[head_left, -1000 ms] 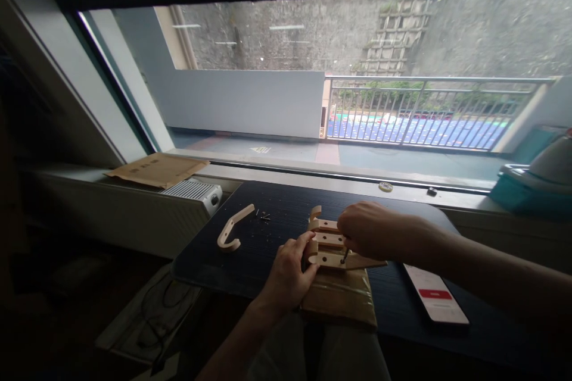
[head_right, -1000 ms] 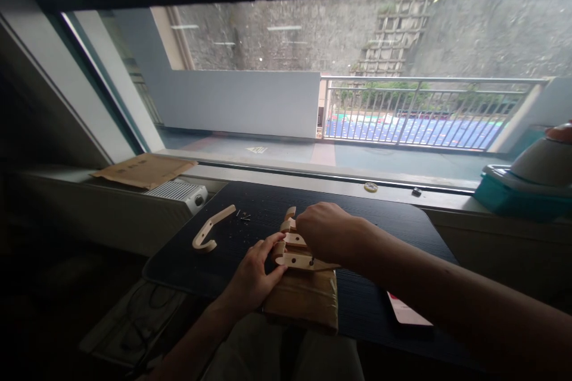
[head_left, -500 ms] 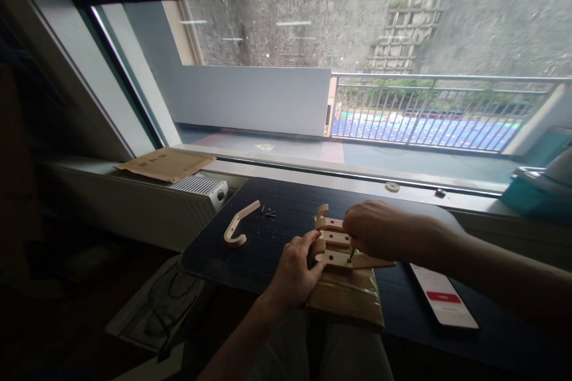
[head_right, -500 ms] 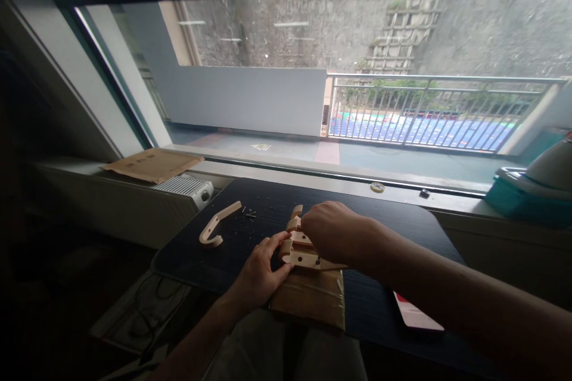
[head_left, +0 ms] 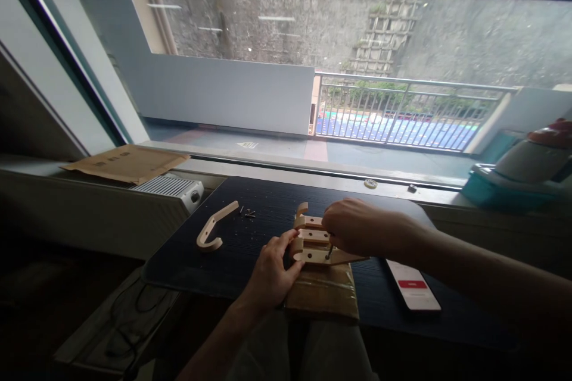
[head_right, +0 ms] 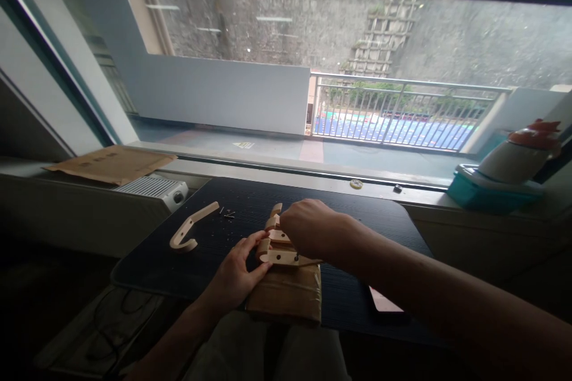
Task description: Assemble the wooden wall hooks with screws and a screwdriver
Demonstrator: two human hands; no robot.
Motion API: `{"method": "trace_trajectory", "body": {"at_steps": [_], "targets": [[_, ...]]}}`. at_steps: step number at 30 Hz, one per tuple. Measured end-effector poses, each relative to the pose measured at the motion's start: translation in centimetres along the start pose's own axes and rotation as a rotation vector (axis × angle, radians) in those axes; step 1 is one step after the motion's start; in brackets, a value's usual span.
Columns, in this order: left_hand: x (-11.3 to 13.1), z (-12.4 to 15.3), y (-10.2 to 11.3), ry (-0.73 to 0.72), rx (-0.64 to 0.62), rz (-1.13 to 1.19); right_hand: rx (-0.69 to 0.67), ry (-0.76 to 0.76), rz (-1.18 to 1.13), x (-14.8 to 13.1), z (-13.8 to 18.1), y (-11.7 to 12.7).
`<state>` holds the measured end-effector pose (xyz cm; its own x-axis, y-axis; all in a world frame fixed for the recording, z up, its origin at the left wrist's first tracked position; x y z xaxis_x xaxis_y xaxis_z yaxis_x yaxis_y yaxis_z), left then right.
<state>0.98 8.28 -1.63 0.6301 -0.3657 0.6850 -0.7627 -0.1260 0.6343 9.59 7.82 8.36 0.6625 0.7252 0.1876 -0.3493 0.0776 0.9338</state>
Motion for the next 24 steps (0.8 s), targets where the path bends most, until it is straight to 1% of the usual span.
{"method": "trace_trajectory", "body": {"at_steps": [5,11,18,19,21,24], "targets": [[-0.2,0.0,-0.1,0.004,0.0,-0.002,-0.002,0.006,0.0,-0.2,0.0,0.1],[-0.2,0.1,0.0,0.007,0.014,0.006,-0.005,-0.016,-0.014,0.6,0.4,0.0],[0.4,0.1,0.2,-0.037,0.034,0.027,0.009,0.011,0.014,0.1,-0.1,0.0],[0.7,0.3,0.4,-0.058,0.039,0.023,0.008,0.009,0.017,0.1,-0.1,0.0],[1.6,1.0,1.3,-0.11,0.088,-0.019,0.012,0.009,0.006,0.1,0.0,0.1],[3.6,3.2,3.5,-0.209,0.23,-0.133,0.019,0.009,-0.026,0.4,0.1,0.3]]}}
Point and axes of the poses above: each hand's wrist, its own z-axis away from the middle knuckle, its own y-axis out of the back of the hand, x = y × z, the point moved 10 cm from there along -z, towards the middle knuckle, and after that the axes turned 1 degree about -y, right-handed, at the moved point
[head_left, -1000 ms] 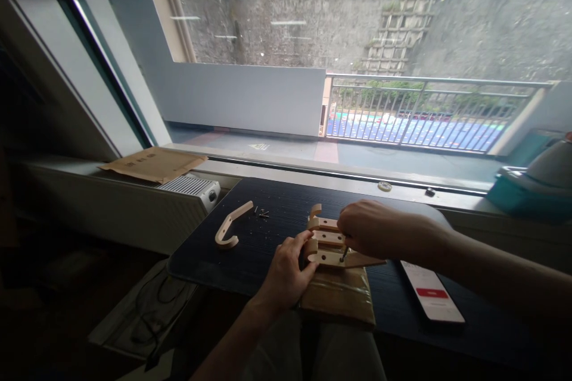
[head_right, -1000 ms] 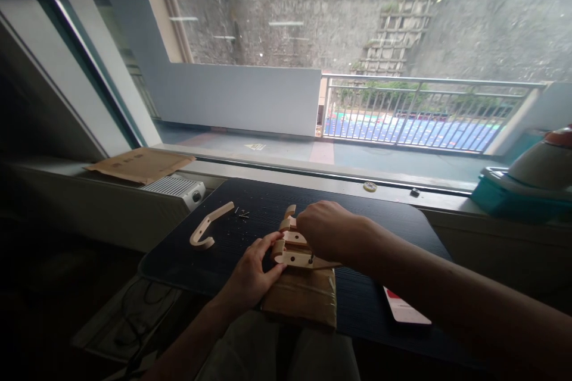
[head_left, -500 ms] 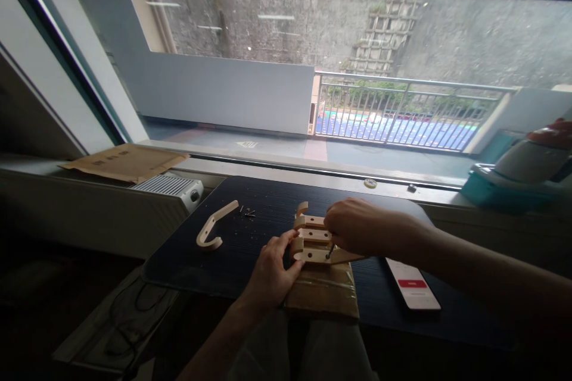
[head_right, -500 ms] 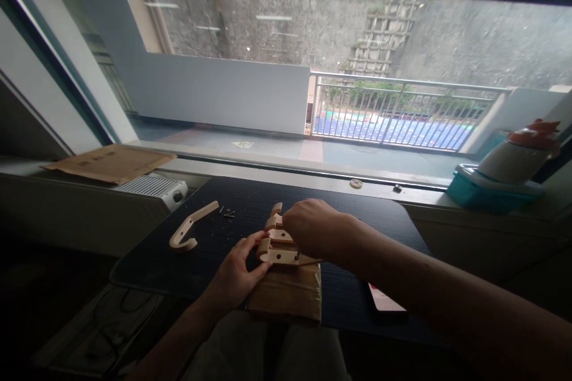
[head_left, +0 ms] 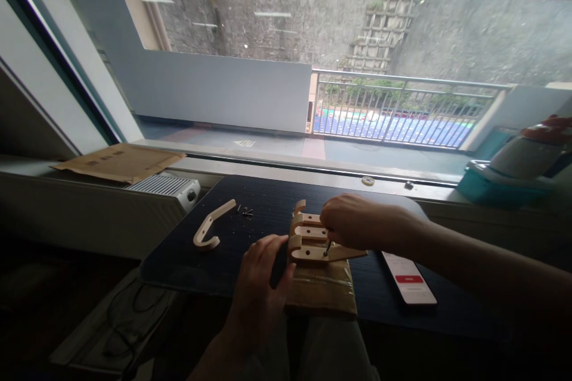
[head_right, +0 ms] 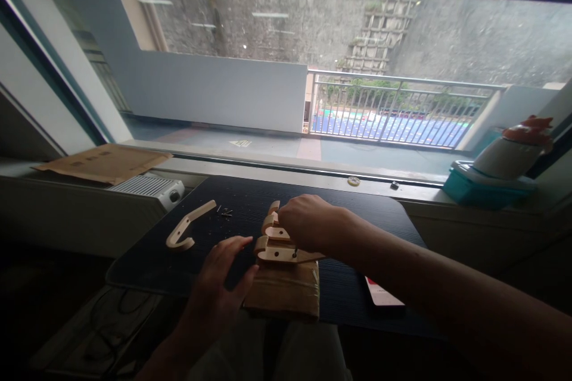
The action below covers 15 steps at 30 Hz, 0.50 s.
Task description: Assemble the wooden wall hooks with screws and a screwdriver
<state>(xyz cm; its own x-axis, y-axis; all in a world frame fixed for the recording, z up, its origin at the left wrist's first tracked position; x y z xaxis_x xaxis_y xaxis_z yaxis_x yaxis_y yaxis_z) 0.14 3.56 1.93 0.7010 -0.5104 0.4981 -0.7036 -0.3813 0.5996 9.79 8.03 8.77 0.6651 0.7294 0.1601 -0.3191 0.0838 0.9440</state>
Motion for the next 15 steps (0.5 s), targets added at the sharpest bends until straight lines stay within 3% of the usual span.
{"method": "trace_trajectory", "body": {"at_steps": [3,9,12,15], "targets": [[2.7,1.3,0.6,-0.106,-0.041,0.018,-0.009,0.005,-0.001,0.1,-0.1,0.0],[5.5,2.2,-2.2,-0.155,-0.234,0.093,0.008,0.017,0.039,-0.2,-0.3,-0.1],[6.0,1.4,-2.4,-0.15,-0.212,0.111,0.013,-0.003,0.029,0.0,0.0,-0.3],[6.4,-0.4,-1.2,-0.165,-0.115,0.062,0.02,-0.014,-0.004,0.4,0.5,-0.3]]}}
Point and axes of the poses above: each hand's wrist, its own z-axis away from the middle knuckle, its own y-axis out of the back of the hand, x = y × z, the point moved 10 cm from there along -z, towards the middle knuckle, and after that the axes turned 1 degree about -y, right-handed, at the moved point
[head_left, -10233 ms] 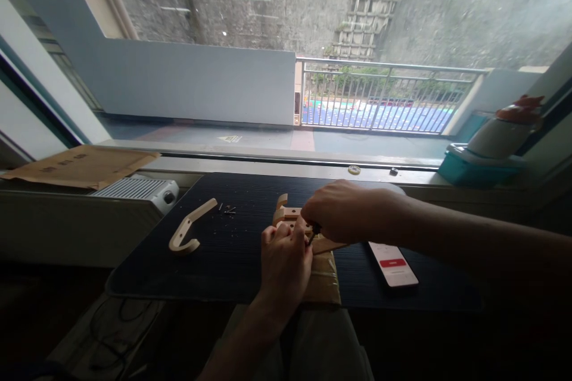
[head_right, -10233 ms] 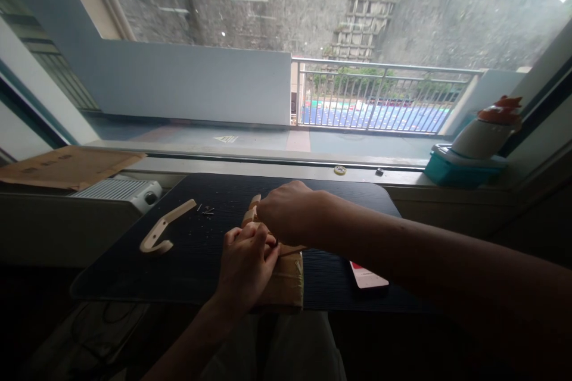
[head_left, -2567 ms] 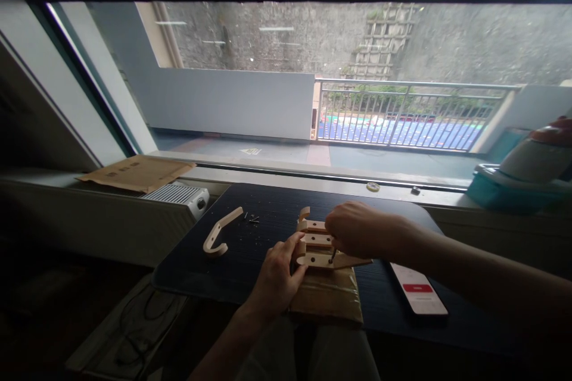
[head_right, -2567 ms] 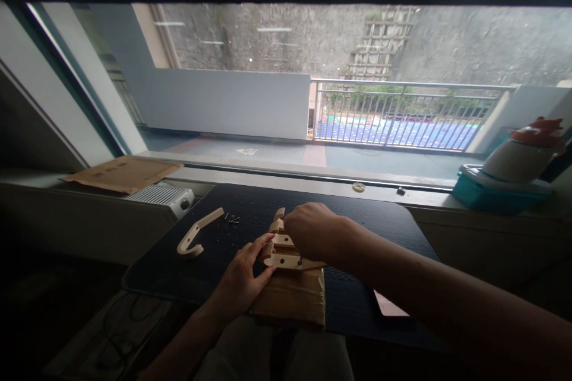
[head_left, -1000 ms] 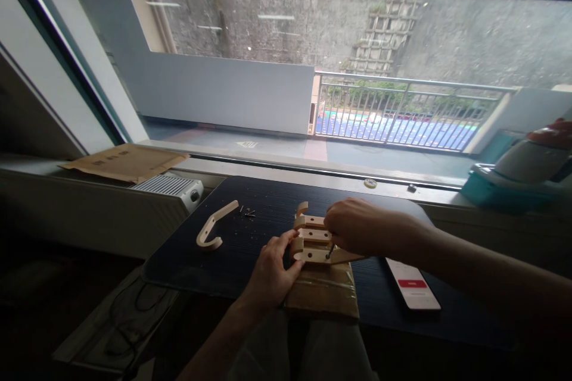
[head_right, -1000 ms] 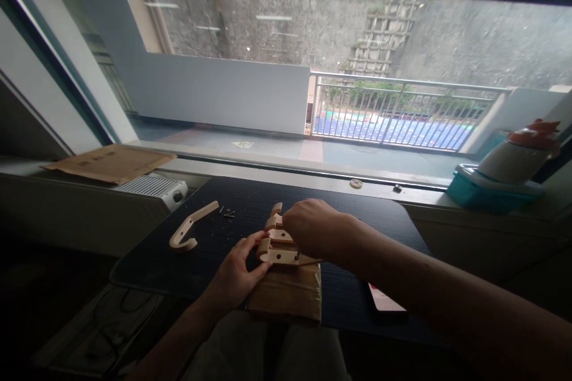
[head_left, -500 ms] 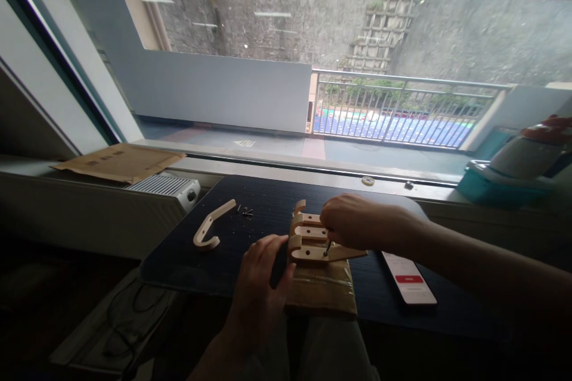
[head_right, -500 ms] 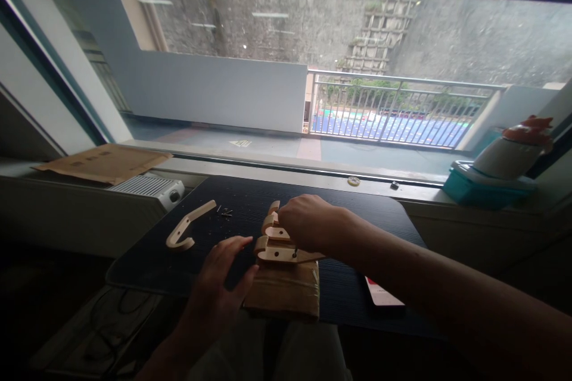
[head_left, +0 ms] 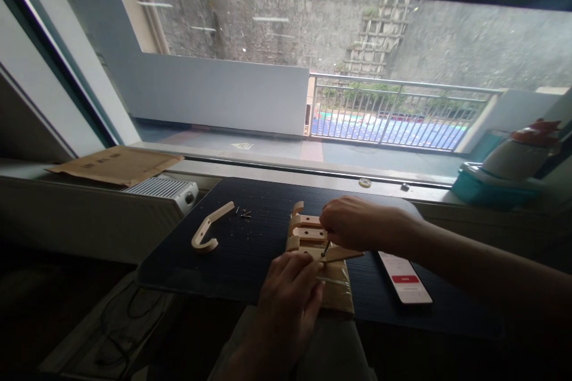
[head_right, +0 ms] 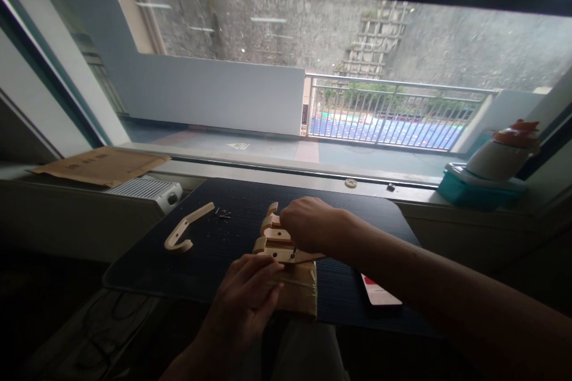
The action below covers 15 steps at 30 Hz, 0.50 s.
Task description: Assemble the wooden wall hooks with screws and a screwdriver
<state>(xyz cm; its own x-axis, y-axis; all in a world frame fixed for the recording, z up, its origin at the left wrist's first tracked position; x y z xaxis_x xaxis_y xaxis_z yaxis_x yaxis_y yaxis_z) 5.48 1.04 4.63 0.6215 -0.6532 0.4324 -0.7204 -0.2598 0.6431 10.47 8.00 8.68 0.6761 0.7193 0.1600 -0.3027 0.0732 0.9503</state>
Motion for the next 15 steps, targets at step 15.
{"method": "trace_trajectory", "body": {"at_steps": [15], "targets": [[-2.9,-5.0,-4.8,0.119,-0.509,-0.218,-0.012,0.03,-0.011,-0.3,-0.3,-0.5]]}}
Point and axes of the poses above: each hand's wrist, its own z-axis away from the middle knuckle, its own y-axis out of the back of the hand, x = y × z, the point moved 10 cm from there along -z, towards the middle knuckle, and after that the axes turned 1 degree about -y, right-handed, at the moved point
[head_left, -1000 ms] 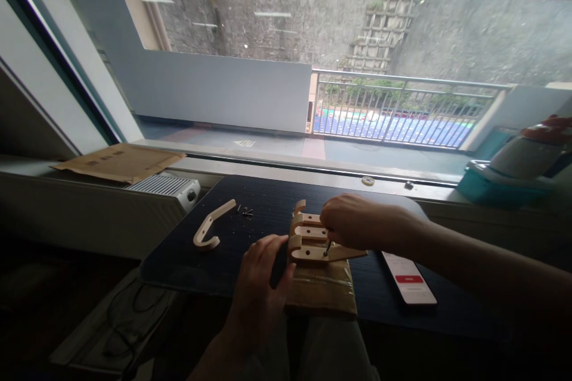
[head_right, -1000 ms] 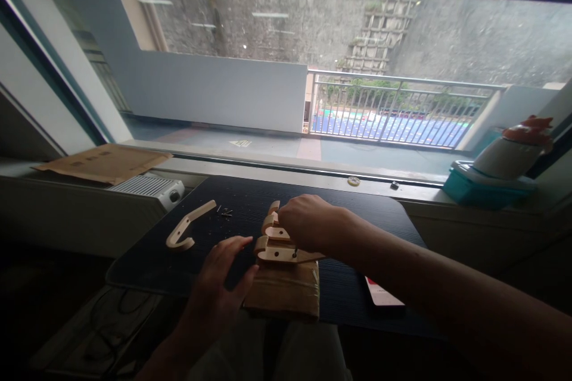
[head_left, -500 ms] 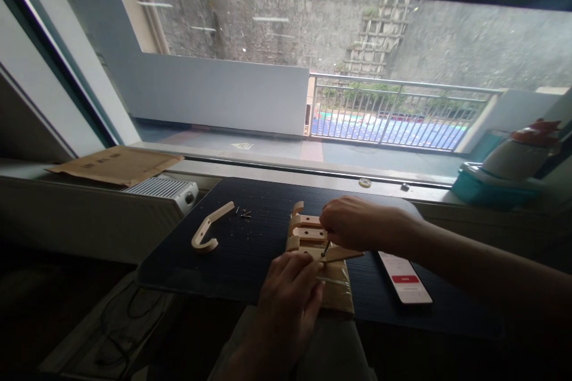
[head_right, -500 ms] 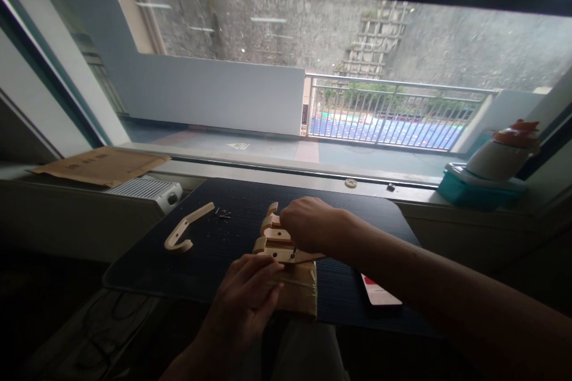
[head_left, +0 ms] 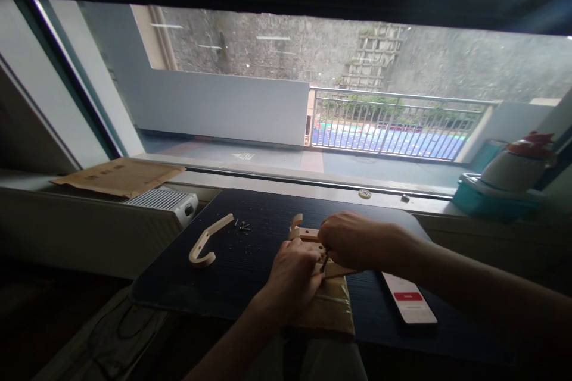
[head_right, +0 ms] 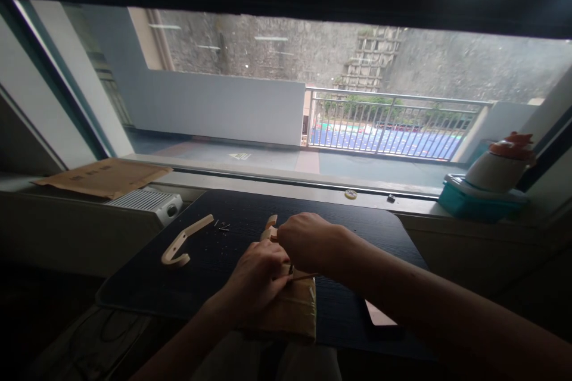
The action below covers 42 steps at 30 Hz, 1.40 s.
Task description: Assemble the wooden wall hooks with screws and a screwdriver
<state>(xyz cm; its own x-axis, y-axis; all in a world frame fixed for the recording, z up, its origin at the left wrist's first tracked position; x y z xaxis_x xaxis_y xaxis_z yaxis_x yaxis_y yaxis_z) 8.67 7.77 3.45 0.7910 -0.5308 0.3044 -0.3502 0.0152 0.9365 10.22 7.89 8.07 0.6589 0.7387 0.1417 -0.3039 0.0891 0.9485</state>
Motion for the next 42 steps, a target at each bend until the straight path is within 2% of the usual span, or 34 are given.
{"method": "trace_trajectory", "body": {"at_steps": [12,30,36,42], "targets": [[0.0,-1.4,-0.6,-0.028,-0.025,0.002,0.023,-0.024,-0.052,0.5,0.5,-0.1],[0.2,-1.4,-0.7,0.027,-0.035,-0.029,0.012,0.013,-0.018,0.5,0.5,0.0],[0.3,-1.5,-0.7,0.036,-0.043,-0.035,-0.012,-0.059,-0.041,1.0,0.4,0.2],[0.4,-1.6,-0.8,0.027,-0.041,-0.048,-0.082,-0.121,-0.074,1.3,1.7,1.2]]}}
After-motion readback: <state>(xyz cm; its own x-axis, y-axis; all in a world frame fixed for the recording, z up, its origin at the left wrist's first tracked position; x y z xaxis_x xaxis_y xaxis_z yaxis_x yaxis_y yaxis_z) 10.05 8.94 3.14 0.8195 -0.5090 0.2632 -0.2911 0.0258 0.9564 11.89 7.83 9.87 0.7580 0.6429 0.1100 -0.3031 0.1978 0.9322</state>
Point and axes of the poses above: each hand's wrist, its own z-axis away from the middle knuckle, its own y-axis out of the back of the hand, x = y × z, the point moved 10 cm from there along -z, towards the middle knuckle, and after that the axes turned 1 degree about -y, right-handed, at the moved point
